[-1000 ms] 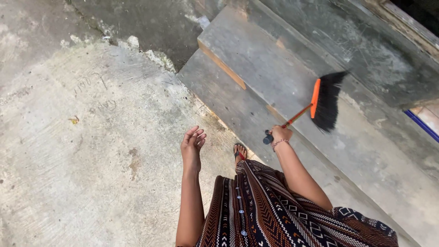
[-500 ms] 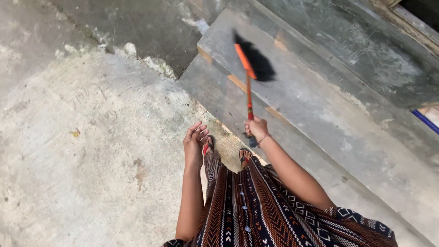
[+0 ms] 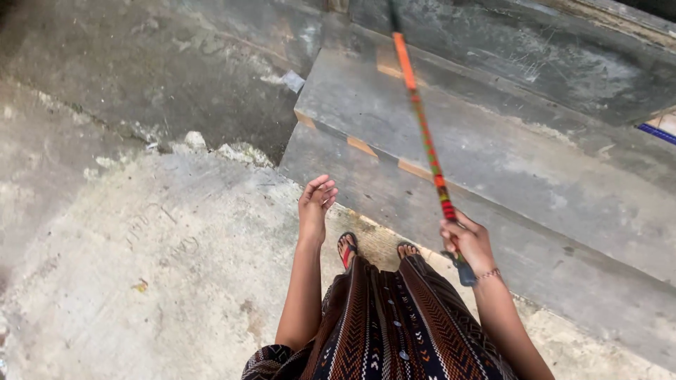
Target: The recorder is sweeping the outdoor concrete floor and stairs with a broom.
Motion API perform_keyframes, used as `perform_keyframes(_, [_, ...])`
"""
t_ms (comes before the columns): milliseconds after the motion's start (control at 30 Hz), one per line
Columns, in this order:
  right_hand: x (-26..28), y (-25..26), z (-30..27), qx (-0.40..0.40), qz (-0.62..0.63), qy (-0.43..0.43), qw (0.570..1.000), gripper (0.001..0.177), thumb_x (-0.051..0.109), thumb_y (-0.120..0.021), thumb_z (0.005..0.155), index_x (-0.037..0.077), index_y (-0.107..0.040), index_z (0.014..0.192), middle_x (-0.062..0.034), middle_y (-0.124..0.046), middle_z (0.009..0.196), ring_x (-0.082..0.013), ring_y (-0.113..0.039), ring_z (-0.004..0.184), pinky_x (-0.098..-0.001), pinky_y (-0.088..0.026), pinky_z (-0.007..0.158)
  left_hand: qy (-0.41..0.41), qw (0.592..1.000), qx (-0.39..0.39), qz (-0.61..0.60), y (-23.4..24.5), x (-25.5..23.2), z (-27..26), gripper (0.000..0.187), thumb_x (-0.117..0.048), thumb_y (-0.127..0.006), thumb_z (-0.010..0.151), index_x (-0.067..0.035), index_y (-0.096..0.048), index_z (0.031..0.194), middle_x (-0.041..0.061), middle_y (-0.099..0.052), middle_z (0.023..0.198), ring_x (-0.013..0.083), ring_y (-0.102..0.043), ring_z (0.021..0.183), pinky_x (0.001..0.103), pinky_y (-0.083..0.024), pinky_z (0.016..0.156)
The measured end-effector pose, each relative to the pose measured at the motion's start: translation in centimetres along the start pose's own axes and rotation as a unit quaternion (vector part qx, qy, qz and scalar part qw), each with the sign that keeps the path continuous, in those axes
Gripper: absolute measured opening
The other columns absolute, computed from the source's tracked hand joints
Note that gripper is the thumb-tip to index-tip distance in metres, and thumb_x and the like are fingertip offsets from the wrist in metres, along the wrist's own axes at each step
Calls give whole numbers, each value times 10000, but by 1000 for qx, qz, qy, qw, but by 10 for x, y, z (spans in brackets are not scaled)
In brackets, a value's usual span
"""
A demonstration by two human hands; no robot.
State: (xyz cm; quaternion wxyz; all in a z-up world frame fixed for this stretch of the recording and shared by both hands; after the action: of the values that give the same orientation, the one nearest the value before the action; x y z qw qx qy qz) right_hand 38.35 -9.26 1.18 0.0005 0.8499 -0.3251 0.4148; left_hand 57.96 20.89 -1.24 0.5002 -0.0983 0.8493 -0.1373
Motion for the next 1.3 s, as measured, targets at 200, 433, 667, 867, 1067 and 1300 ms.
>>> perform_keyframes(200, [-51,4,6,-204,-55,25,977,342,-16,-642,906,-29,-615,1247,-39,-541,644,-131,-494,451,-293,-380,386,20,1000,15,17,31,-15,4,246,-129,-556,1021,-66,-658,1237,62,-715,1134,155,-689,972,288,-545,860])
perform_keyframes(433, [-95,-95,7,-174,-89,-111,974,493,8,-622,912,52,-569,1400,-88,-647,688,-140,-546,474,-256,-446,396,47,999,9,21,82,-26,11,258,-146,-535,1027,-68,-632,1254,59,-705,1141,155,-693,989,283,-550,886])
perform_keyframes(667, [-120,-180,78,27,-100,-133,986,572,24,-654,906,63,-554,1468,-74,-641,694,-105,-507,479,-208,-420,405,20,999,24,-8,94,-32,27,260,-137,-534,1040,-51,-627,1266,73,-704,1149,168,-682,988,293,-548,883])
perform_keyframes(867, [-80,-232,80,104,-116,-49,986,582,-17,-687,907,1,-525,1465,-41,-617,659,-99,-518,443,-255,-427,391,39,999,21,-9,103,-40,33,274,-144,-523,1037,-53,-610,1281,73,-688,1162,161,-682,1009,299,-538,901])
perform_keyframes(1067, [-56,-276,94,-34,-253,42,966,621,52,-606,935,75,-417,1526,-49,-580,584,-131,-532,393,-308,-457,352,10,1000,-12,-27,131,-56,29,304,-147,-520,1017,-52,-610,1292,81,-684,1187,175,-675,1019,315,-542,926])
perform_keyframes(1300, [-91,-284,247,-111,-261,92,955,247,11,-567,888,-61,-548,1123,-122,-648,664,-224,-655,448,-350,-522,374,44,993,-109,-24,188,-50,8,313,-159,-522,1022,-72,-609,1310,55,-681,1193,164,-667,1035,311,-515,922])
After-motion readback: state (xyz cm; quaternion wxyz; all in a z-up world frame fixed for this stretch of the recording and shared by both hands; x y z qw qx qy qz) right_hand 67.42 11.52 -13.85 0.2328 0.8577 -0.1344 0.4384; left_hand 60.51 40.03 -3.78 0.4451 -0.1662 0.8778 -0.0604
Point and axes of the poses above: each hand's wrist, its own z-axis towards the middle knuckle, its own y-axis out of the back of the hand, x = y × z, the point moved 5 cm from there along z, towards the middle knuckle
